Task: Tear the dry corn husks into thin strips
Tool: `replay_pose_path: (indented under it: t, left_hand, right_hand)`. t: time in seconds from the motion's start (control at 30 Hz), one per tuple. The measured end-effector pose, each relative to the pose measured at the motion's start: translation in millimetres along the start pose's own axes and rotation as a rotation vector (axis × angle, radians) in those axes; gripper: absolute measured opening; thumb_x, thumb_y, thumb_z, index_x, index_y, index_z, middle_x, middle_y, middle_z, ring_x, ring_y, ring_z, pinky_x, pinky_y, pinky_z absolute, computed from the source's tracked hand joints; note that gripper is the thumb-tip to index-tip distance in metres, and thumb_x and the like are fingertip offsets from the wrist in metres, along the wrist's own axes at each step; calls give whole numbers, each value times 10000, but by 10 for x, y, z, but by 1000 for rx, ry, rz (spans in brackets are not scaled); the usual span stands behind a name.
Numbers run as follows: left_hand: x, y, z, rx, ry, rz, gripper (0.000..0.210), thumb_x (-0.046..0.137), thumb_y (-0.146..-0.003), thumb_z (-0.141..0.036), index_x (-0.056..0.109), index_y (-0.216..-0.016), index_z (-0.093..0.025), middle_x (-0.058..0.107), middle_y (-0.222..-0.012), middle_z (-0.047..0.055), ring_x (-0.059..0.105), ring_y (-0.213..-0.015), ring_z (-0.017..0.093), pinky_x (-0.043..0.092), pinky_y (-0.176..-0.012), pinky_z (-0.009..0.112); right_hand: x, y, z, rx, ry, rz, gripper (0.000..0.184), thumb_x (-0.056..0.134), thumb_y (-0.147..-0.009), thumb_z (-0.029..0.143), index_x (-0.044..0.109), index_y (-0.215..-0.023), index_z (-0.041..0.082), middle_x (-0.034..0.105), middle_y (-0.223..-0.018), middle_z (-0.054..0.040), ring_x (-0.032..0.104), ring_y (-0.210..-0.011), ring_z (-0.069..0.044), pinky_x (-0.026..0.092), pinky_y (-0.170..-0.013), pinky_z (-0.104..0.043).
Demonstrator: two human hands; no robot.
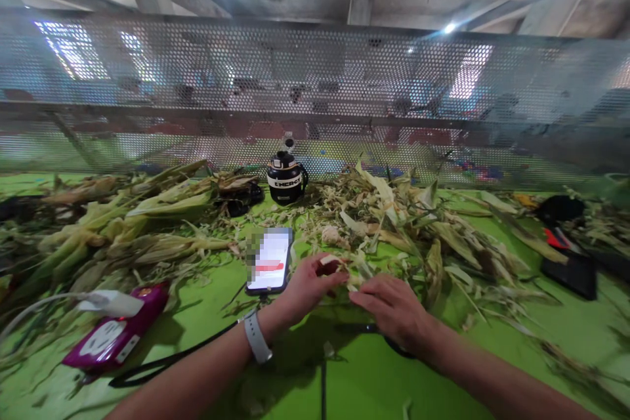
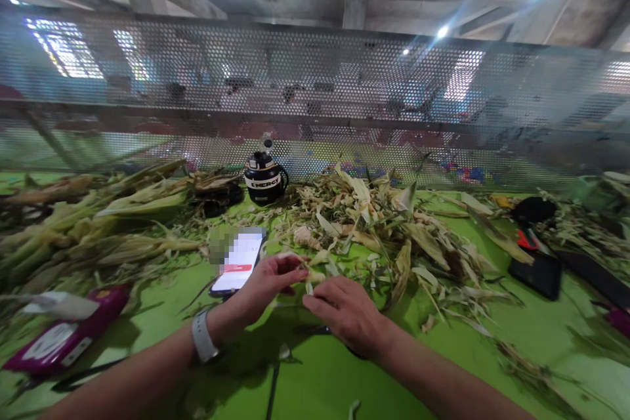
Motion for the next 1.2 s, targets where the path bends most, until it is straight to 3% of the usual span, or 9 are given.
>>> replay_pose_path:
  t: [0.13,0.27,0.37,0.57,0.8,0.87,0.97,1.07,1.2]
  left_hand:
    - [85,72,-84,200,-349,112,260,647,-762,-380,682,-881,-152,620,-721,13,518,-594,121,436,-538,231]
    - [136,128,-167,342,-528,175,176,603,-805,-311,687,-834,-159,626,-705,15,521,-633,129,409,-579,226]
    - [132,127,-163,337,-473,217,153,597,-805,-284,665,-808,-148,633,-748,30,549,-702,148,433,-642,242]
    - [86,152,-119,181,-248,188,234,573,-819,-305,602,-1020,-188,618,-955,35,552,-879,168,443,-795,283]
    - [202,149,-35,162,-124,178,304,648,-763,-383,508,-946,-185,537,-871,7,516,-774,130,438,-721,268]
    - [200,131,-15,154,-118,146,279,638,-770,-378,513,-920,-178,549,-831,2,512,-755,127,431,-712,262]
    - [140,102,-19,110,-107,65,263,625,-771,-363,523,-913,-166,562,-789,-6,509,-720,122,421,-667,245]
    - [50,66,-45,73,-130,-24,270,595,-781,-353,511,-953,-163,542,-721,-27,483,-639,112,386,-581,225]
    - [-23,31,-89,136,-305,-95,247,547,-802,-312,520,-983,-148,515,-701,-27,476,-630,123,382,-570,234]
  right_hand:
    - [-112,-39,-118,191,-24,-152,130,511,-899,167,628,-950,187,620,-775,-41,555,-706,-156,458,-609,-271]
    - [-114,-70,-183,276,24,-142,161,476,-925,227,632,-897,199,641,-869,-73,590,-832,-192,480,-722,-320]
    - [-48,-48,-213,364,-25,-83,213,422,-952,267,606,-875,190,646,-765,-50,590,-718,-174,467,-654,-290]
    - [80,26,-292,750,-423,-41,247,423,-942,353,547,-806,188,540,-619,14,511,-552,-125,402,-505,-226]
    - [293,94,-274,1051,-948,-59,348,493,-842,545,447,-764,209,422,-550,72,398,-394,-79,335,-363,-197]
    - [331,114,-285,1101,-1008,-51,373,496,-827,572,437,-777,207,421,-548,80,379,-374,-66,318,-349,-187]
    - [326,120,-326,1122,-980,-35,363,504,-841,544,456,-931,196,449,-593,77,403,-401,-69,341,-367,-187]
    - [249,98,-350,1042,-781,11,376,559,-841,465,458,-1065,180,492,-640,48,482,-496,-106,403,-440,-215]
    - [96,14,-240,616,-240,101,172,469,-917,284,575,-839,172,561,-742,-38,541,-675,-165,453,-612,-289]
Point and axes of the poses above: each hand's wrist, its own y-axis away from the middle knuckle, its own x-axis out of the palm, z = x × y, the point moved 4 cm from there along -y, towards the middle knuckle
